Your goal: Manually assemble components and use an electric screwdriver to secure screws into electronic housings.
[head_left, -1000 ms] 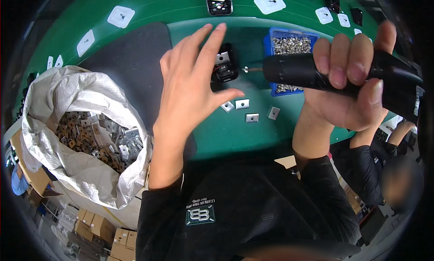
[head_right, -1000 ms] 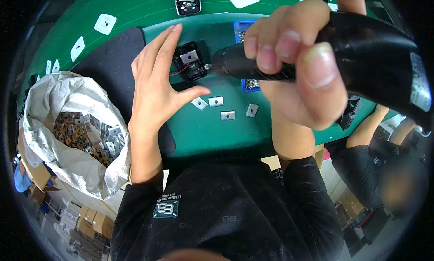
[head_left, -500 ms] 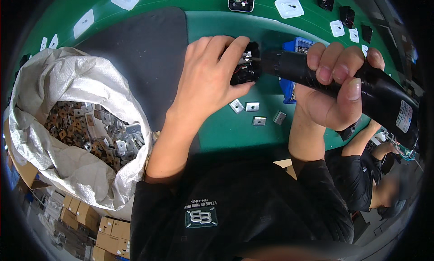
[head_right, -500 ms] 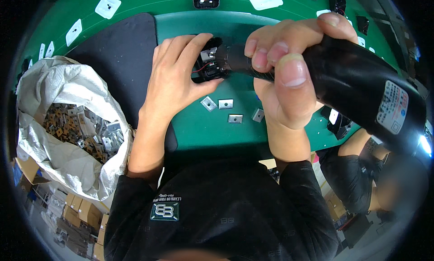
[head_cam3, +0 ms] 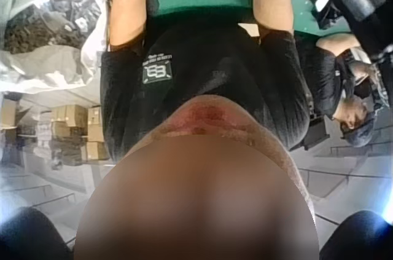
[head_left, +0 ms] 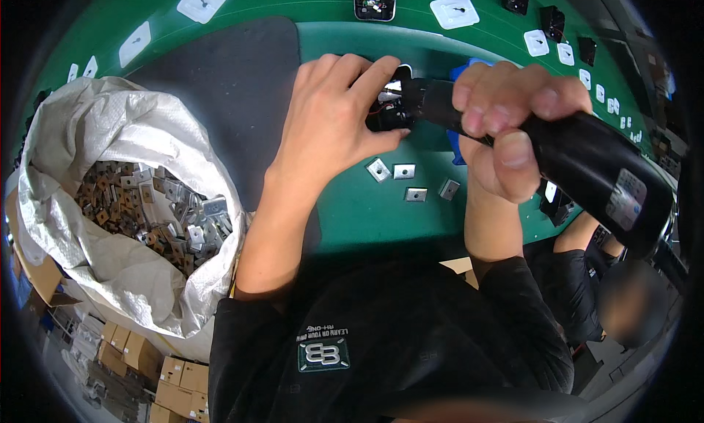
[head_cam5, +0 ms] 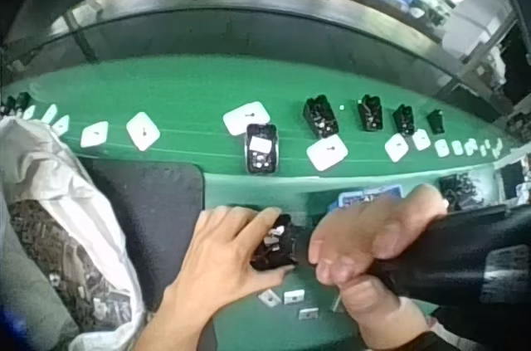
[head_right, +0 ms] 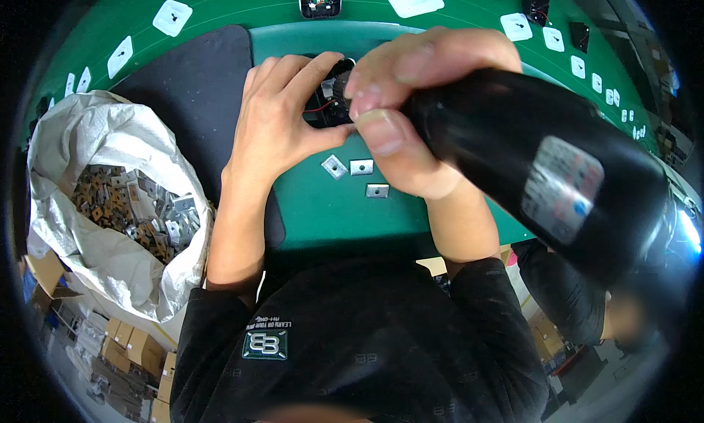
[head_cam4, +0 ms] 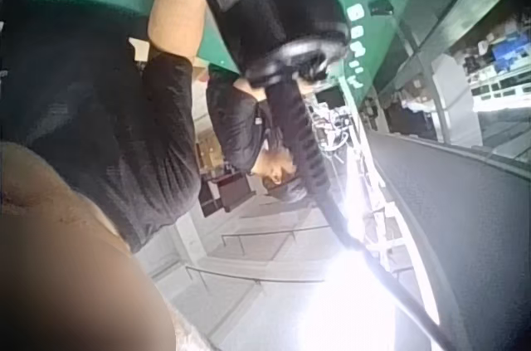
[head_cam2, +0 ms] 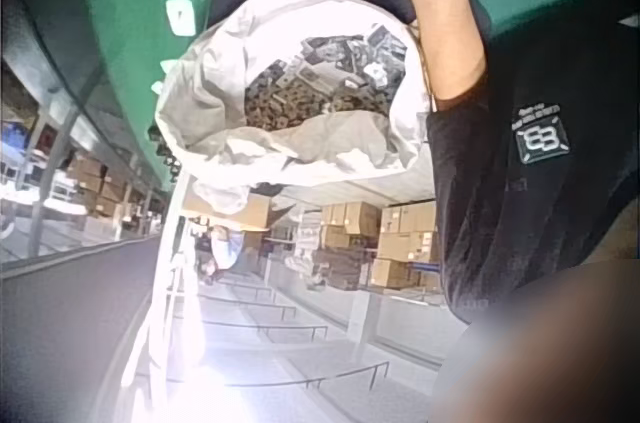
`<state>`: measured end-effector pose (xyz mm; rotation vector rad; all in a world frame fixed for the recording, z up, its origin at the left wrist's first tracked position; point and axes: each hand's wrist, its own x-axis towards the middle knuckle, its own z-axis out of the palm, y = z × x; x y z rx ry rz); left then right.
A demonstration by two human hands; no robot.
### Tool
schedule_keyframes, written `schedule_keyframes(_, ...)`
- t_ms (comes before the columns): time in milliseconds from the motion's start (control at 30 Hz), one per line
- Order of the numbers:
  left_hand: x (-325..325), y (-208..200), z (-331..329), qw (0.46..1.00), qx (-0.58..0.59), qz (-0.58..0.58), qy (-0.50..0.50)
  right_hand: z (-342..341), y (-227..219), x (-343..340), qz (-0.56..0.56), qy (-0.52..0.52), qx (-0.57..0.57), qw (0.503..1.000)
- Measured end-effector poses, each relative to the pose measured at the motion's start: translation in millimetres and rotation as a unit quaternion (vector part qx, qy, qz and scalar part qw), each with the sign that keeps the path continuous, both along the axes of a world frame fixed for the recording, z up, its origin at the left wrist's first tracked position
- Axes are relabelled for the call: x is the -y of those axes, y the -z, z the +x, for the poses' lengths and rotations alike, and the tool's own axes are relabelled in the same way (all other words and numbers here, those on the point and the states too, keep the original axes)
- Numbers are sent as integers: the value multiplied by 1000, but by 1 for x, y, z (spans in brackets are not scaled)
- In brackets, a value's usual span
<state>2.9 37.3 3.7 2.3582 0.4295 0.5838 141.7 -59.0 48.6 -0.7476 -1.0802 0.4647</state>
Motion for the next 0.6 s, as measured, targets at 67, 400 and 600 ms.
schedule_keyframes(67, 1, -1, 0, 1000, 6, 6, -2, -1, 3, -5, 33, -9, 16, 999)
schedule_keyframes(400, -24, -16, 5, 990, -35, 101, -96, 6, -44, 28, 40, 52, -39, 997)
schedule_keyframes(600, -102, -11, 17, 966, -57, 115, -227, 40, -54, 47, -36, 183, -47, 981)
